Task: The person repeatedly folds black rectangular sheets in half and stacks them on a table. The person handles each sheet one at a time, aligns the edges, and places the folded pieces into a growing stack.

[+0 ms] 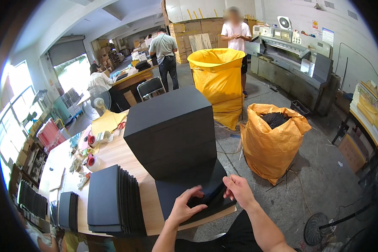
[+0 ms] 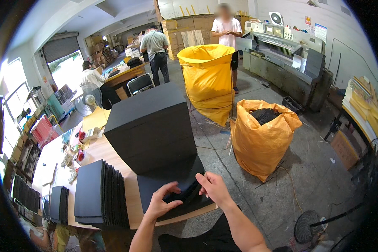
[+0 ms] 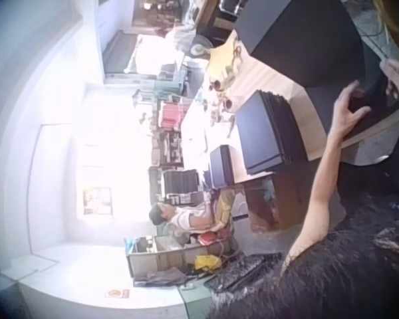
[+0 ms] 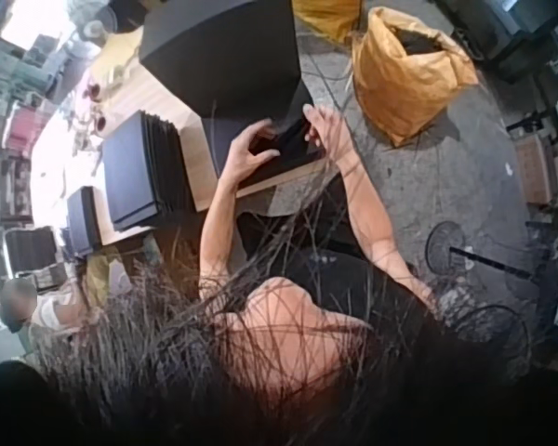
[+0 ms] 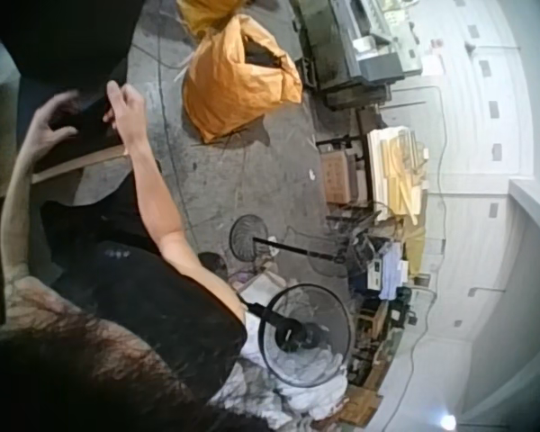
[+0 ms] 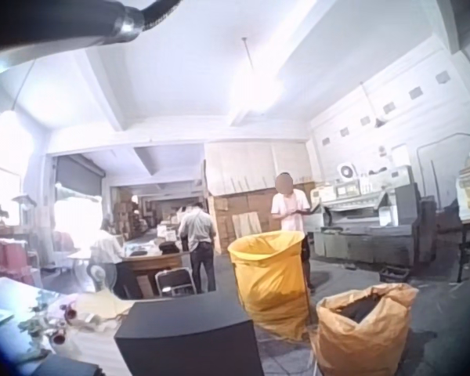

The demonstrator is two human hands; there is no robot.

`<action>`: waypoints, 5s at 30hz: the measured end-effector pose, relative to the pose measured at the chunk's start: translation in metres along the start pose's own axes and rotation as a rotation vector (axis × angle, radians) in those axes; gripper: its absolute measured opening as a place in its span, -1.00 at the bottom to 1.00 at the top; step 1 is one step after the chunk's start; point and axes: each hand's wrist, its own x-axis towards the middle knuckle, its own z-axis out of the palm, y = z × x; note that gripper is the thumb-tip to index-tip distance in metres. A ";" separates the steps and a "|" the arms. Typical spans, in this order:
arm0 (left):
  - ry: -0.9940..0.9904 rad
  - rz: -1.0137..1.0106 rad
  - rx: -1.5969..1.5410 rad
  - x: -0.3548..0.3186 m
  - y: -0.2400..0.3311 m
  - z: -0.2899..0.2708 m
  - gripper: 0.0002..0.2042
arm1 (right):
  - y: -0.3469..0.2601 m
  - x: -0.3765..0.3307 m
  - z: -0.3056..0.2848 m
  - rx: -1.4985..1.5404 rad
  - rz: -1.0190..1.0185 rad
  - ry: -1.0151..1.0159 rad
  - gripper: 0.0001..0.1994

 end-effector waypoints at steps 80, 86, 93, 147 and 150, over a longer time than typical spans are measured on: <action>0.585 0.409 0.908 -0.147 0.028 0.027 -0.79 | 0.162 -0.039 -0.006 -0.975 -0.909 0.039 -0.57; 0.909 -0.769 -0.716 -0.160 -0.035 0.030 -0.54 | 0.157 -0.030 -0.008 -0.972 -0.900 -0.029 -0.55; 0.462 -0.483 -0.720 -0.144 0.022 0.011 -0.71 | 0.130 -0.037 -0.013 -1.165 -0.815 -0.038 -0.58; -0.093 0.132 0.328 -0.003 -0.010 0.003 -0.72 | 0.025 -0.005 -0.073 -1.136 0.024 -0.290 -0.48; 0.014 0.041 0.294 -0.006 0.004 0.001 -0.84 | -0.029 -0.020 -0.018 -0.701 0.058 0.003 -0.50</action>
